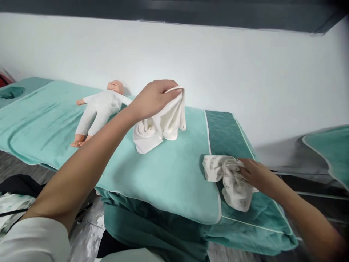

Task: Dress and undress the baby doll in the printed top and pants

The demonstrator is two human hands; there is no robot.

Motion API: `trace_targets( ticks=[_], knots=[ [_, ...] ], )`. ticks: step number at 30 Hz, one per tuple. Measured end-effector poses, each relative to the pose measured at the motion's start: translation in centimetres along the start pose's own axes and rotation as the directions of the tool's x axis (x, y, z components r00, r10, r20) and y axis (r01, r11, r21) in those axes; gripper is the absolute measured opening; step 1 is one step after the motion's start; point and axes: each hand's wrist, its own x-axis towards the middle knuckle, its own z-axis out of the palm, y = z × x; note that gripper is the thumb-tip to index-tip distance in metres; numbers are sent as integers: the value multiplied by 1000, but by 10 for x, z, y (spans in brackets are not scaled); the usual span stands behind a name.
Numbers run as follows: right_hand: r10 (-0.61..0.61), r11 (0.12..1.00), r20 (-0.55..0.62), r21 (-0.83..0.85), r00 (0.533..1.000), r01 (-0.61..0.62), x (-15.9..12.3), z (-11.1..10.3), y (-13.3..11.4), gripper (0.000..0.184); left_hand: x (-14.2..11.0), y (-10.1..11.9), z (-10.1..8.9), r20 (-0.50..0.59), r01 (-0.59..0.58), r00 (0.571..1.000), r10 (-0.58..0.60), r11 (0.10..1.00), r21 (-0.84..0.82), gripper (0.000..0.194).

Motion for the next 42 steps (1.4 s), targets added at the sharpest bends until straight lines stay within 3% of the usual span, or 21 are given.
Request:
trace_targets(
  ticks=[3, 4, 6, 7, 9, 11, 13, 17, 22, 25, 30, 32, 35, 38, 40, 42],
  knots=[
    [50, 998, -24, -28, 998, -50, 22, 12, -46, 43, 3, 7, 8, 139, -99, 986, 91, 994, 53, 31],
    [39, 998, 12, 53, 999, -40, 34, 13, -71, 51, 4, 7, 13, 136, -105, 986, 99, 994, 35, 30],
    [-93, 948, 44, 310, 995, 74, 62, 10, -127, 59, 7, 6, 23, 49, -83, 995, 85, 996, -36, 27],
    [-139, 922, 40, 370, 989, 115, 78, 8, -153, 59, 8, 5, 27, -1, -73, 997, 73, 995, -64, 26],
    [-116, 946, -1, 305, 993, 111, 110, 4, -192, 41, 10, 5, 28, -37, -70, 997, 69, 997, -36, 24],
    [-85, 975, -67, 202, 994, 97, 138, -1, -210, 34, 10, 6, 19, 32, -80, 997, 77, 988, 128, 17],
    [-91, 984, -66, 148, 994, 100, 155, -8, -211, 38, 6, 7, 3, 102, -72, 994, 39, 937, 341, 11],
    [-113, 983, 75, 154, 991, 100, 155, -22, -203, 52, -12, -2, -22, 67, 3, 997, -50, 819, 573, 20],
    [-87, 994, 119, 70, 989, 79, 136, -31, -196, 62, -29, -24, -29, 32, 53, 995, -92, 789, 612, 33],
    [-43, 997, 99, -67, 994, 50, 128, -40, -180, 52, -36, -31, -40, -5, 130, 987, -158, 794, 593, 30],
    [113, 989, 38, -99, 993, -108, 116, -47, -148, 35, -43, -33, -62, -14, 211, 968, -250, 782, 586, 33],
    [170, 978, 26, -124, 985, -166, 122, -39, -137, 28, -37, -36, -63, 25, 224, 948, -318, 720, 657, 40],
    [189, 961, 149, -231, 971, -152, 151, -15, -118, 24, -18, -58, -56, 85, 220, 888, -453, 579, 785, 36],
    [172, 944, 320, -324, 932, -63, 190, 22, -99, 26, 2, -96, -34, 106, 217, 846, -523, 518, 828, 33],
    [219, 921, 314, -381, 924, -88, 207, 53, -93, 29, 6, -121, -11, 1, 309, 812, -583, 432, 847, 37],
    [217, 892, 185, -437, 958, -117, 212, 87, -94, 37, 0, -136, 19, -101, 326, 866, -489, 401, 856, 43]
  ],
)
